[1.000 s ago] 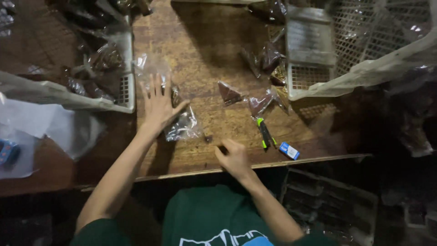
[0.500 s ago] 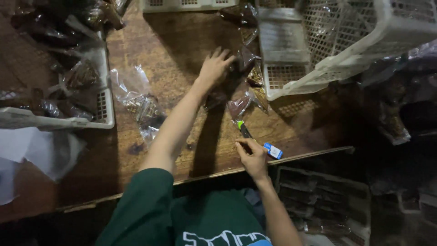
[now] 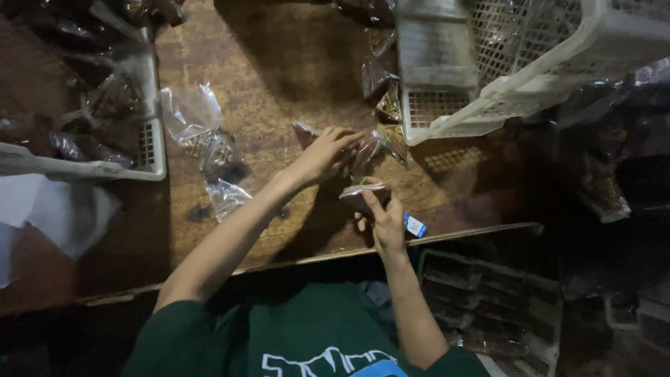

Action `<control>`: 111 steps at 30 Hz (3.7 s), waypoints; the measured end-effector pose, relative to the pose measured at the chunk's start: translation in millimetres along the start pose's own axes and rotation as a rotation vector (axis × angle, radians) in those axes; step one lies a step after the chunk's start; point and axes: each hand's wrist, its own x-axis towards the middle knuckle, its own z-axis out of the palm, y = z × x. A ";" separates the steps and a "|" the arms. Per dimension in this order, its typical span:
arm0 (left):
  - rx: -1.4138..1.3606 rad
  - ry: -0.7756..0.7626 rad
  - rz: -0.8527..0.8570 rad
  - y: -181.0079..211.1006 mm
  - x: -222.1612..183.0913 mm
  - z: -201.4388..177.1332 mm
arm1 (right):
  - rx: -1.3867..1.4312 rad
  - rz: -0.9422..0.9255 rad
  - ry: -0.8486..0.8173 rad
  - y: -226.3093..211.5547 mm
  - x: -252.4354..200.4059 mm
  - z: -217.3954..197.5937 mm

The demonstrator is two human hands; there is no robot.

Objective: Packaging small triangular snacks into plastic bags and sealing them with a lighter

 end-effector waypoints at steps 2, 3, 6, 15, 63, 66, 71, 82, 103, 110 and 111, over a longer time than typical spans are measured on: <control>0.054 -0.165 -0.074 -10.5 11.2 5.4 | 0.066 0.024 0.045 2.1 0.6 -4.9; 0.054 -0.164 -0.075 -13.4 12.8 14.4 | 0.064 0.025 0.044 0.4 -3.7 -4.9; 0.272 -0.212 -0.050 -27.9 23.5 37.1 | 0.137 0.087 0.087 -2.9 -10.8 -6.5; -0.334 0.019 -0.540 34.6 -38.6 -26.6 | 0.165 -0.207 0.312 -4.2 -28.4 27.9; 0.137 0.457 -0.554 62.9 -226.8 -134.9 | -1.506 -0.846 -0.648 -3.3 -10.6 138.4; 0.264 0.181 -0.634 35.1 -256.5 -109.7 | -1.749 -0.729 -0.685 16.1 2.3 113.2; 0.247 0.314 -0.594 12.1 -259.0 -110.5 | -0.804 -0.321 -0.856 -19.3 -26.2 150.0; 0.374 0.019 -0.647 -3.0 -253.6 -111.5 | -1.069 -0.478 -1.041 15.1 -21.7 168.0; 0.181 0.470 -0.714 22.0 -241.0 -99.4 | -1.564 -0.486 -0.823 91.6 -7.2 166.3; 0.122 0.384 -0.900 7.6 -260.5 -70.9 | -0.694 -0.227 -0.362 116.0 -16.0 180.4; 0.128 0.383 -0.898 13.9 -251.3 -80.4 | -0.688 -0.230 -0.362 118.2 -9.7 188.9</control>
